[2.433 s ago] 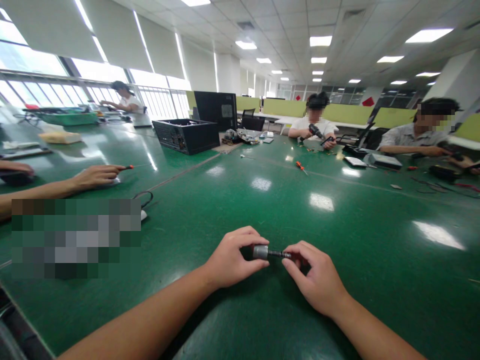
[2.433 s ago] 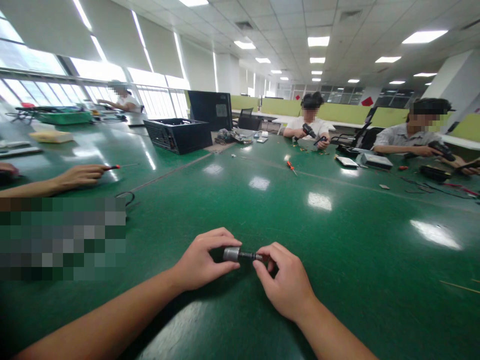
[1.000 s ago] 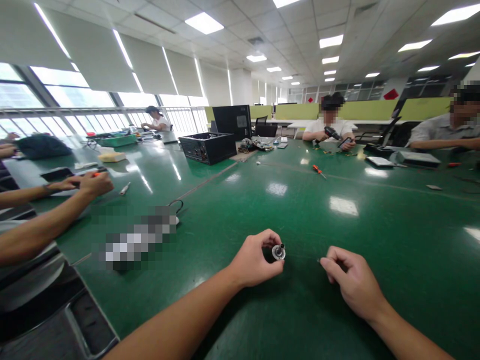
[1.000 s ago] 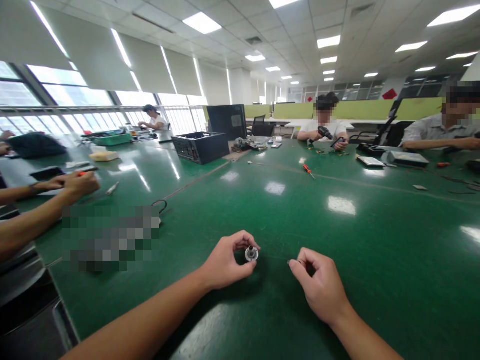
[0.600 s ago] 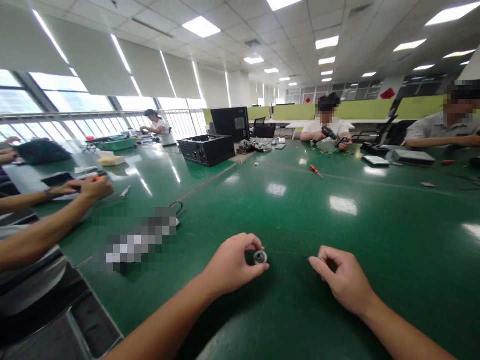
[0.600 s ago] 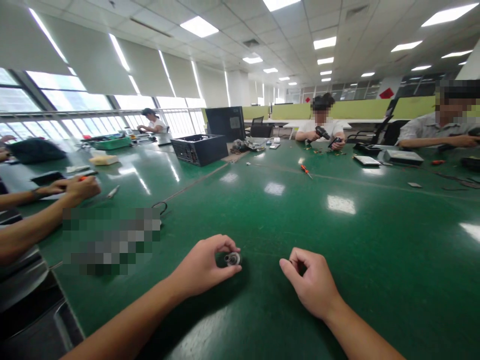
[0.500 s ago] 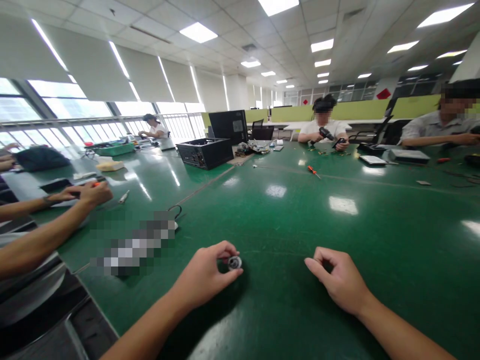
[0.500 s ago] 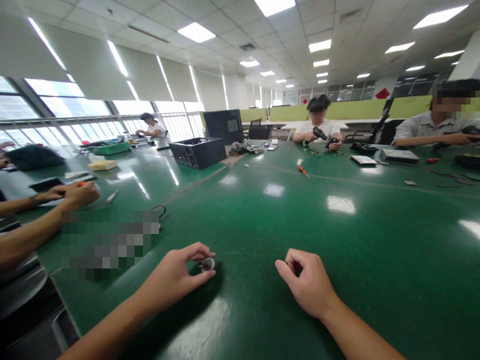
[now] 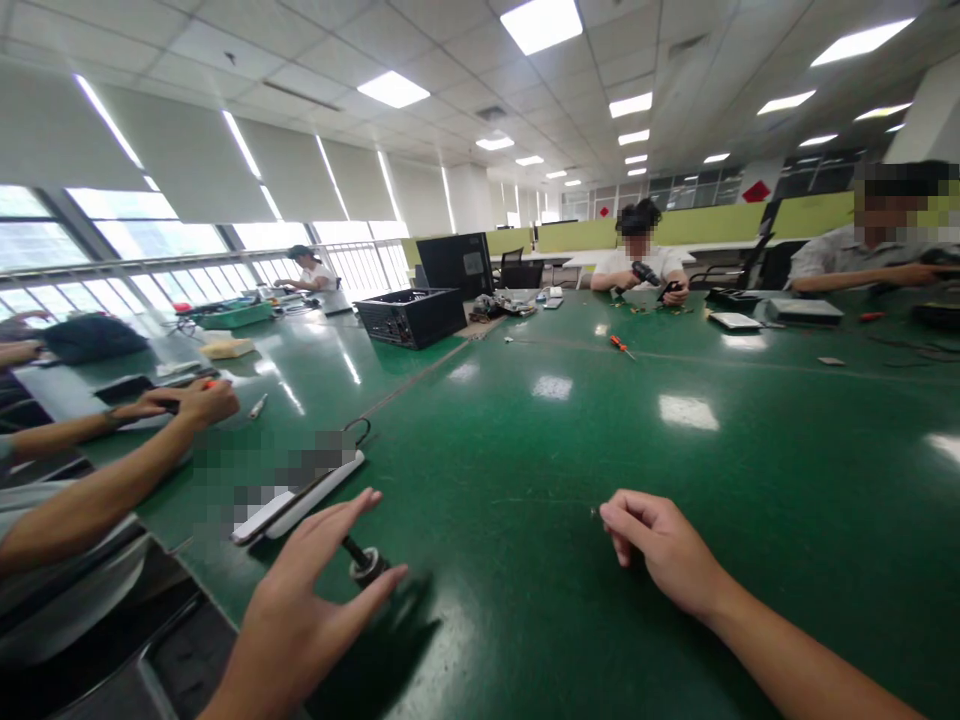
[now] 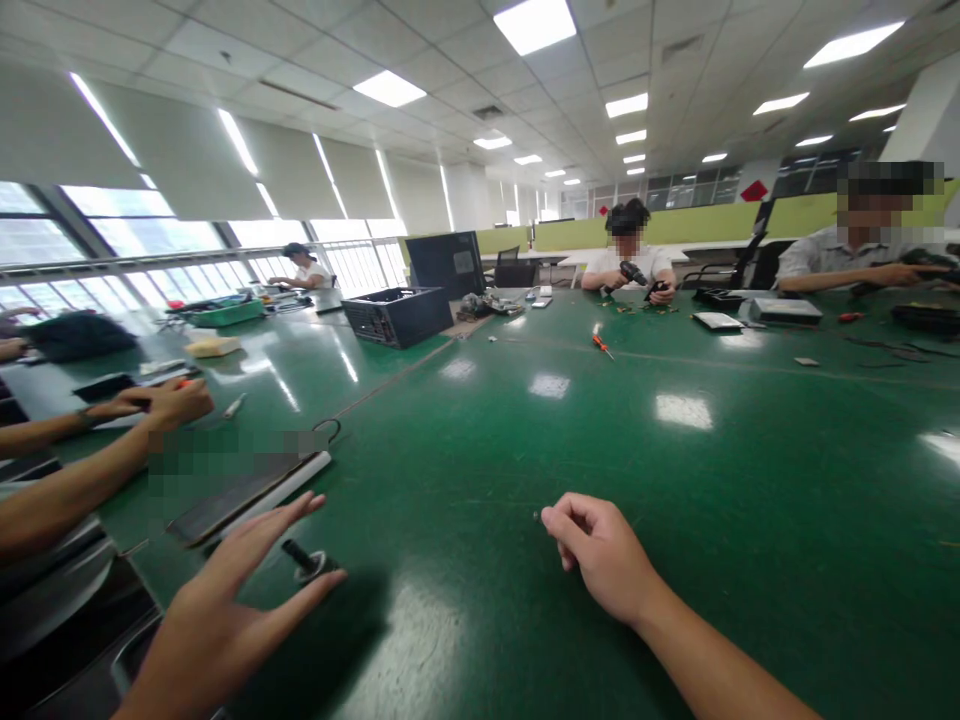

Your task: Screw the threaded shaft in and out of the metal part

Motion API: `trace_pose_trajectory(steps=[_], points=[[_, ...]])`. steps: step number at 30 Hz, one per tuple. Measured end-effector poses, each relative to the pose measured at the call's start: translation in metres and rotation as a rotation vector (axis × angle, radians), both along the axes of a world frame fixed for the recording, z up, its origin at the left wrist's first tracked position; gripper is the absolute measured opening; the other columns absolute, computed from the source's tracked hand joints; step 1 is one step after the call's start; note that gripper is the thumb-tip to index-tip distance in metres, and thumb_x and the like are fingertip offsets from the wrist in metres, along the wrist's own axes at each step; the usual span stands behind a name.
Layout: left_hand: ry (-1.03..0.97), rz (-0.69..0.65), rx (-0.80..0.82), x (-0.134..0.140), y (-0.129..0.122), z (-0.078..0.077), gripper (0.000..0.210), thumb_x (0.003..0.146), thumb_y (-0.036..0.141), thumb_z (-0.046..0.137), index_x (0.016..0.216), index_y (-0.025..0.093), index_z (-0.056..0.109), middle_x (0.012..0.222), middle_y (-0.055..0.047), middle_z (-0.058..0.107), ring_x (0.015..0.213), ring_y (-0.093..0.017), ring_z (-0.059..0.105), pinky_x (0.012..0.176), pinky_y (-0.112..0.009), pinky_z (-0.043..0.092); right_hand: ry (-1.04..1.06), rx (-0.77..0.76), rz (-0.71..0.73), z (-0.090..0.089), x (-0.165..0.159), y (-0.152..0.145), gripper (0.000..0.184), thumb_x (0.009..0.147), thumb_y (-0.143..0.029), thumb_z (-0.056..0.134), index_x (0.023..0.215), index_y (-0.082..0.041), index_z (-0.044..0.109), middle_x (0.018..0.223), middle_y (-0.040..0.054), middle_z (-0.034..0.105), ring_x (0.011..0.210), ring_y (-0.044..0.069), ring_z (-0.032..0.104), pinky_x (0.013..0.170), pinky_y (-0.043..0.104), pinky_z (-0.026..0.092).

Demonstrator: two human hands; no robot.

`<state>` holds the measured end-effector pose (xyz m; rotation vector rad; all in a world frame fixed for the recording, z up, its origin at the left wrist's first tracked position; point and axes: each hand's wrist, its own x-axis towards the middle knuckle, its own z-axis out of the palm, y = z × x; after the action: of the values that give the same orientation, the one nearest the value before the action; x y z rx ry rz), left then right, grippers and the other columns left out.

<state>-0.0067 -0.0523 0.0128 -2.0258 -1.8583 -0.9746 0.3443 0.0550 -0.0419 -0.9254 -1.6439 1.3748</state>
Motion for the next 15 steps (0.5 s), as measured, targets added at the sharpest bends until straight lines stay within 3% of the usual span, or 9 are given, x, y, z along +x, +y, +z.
trace_pose_trajectory(steps=[2, 4, 6, 8, 11, 15], points=[[0.002, -0.231, 0.095, 0.037, 0.001, 0.005, 0.053, 0.075, 0.03, 0.079, 0.125, 0.032, 0.061, 0.115, -0.005, 0.071, 0.108, -0.028, 0.065, 0.096, -0.043, 0.054, 0.145, -0.156, 0.149, 0.002, -0.008, -0.01, 0.036, 0.088, -0.05, 0.06, 0.079, -0.015, 0.062, 0.06, -0.002, 0.054, 0.054, 0.012, 0.05, 0.057, 0.024, 0.039], [-0.06, -0.479, 0.052, 0.077, 0.007, 0.006, 0.052, 0.077, 0.022, 0.077, 0.126, 0.032, 0.061, 0.111, -0.005, 0.073, 0.102, -0.025, 0.067, 0.088, -0.038, 0.058, 0.233, -0.246, 0.285, 0.003, -0.016, -0.022, 0.038, 0.084, -0.051, 0.066, 0.085, -0.012, 0.067, 0.059, -0.0016, 0.055, 0.051, 0.011, 0.049, 0.054, 0.024, 0.038], [-0.178, -0.731, -0.007, 0.113, 0.018, 0.003, 0.056, 0.079, 0.018, 0.076, 0.13, 0.032, 0.059, 0.109, -0.004, 0.074, 0.097, -0.022, 0.069, 0.087, -0.037, 0.058, 0.272, -0.265, 0.392, 0.004, -0.022, -0.031, 0.04, 0.081, -0.052, 0.069, 0.08, -0.012, 0.068, 0.057, -0.001, 0.055, 0.05, 0.01, 0.048, 0.052, 0.023, 0.036], [-0.294, -0.891, -0.024, 0.138, 0.03, -0.001, 0.053, 0.081, 0.012, 0.072, 0.128, 0.033, 0.06, 0.105, -0.002, 0.076, 0.092, -0.019, 0.07, 0.086, -0.035, 0.058, 0.31, -0.259, 0.427, 0.004, -0.024, -0.034, 0.042, 0.079, -0.054, 0.071, 0.073, -0.012, 0.068, 0.055, -0.0008, 0.054, 0.049, 0.01, 0.047, 0.053, 0.024, 0.036], [-0.417, -0.903, -0.011, 0.155, 0.041, -0.005, 0.045, 0.082, 0.009, 0.07, 0.121, 0.032, 0.065, 0.105, -0.002, 0.076, 0.092, -0.018, 0.069, 0.084, -0.034, 0.057, 0.376, -0.253, 0.376, 0.007, -0.023, -0.032, 0.043, 0.079, -0.053, 0.072, 0.067, -0.012, 0.067, 0.055, -0.0008, 0.053, 0.051, 0.009, 0.044, 0.053, 0.023, 0.033], [-0.425, -0.859, -0.002, 0.151, 0.04, -0.005, 0.036, 0.083, 0.012, 0.07, 0.114, 0.03, 0.069, 0.099, -0.002, 0.076, 0.089, -0.018, 0.068, 0.08, -0.033, 0.058, 0.372, -0.261, 0.37, 0.008, -0.023, -0.028, 0.041, 0.082, -0.05, 0.069, 0.068, -0.011, 0.067, 0.055, -0.001, 0.053, 0.052, 0.009, 0.043, 0.052, 0.022, 0.032]])
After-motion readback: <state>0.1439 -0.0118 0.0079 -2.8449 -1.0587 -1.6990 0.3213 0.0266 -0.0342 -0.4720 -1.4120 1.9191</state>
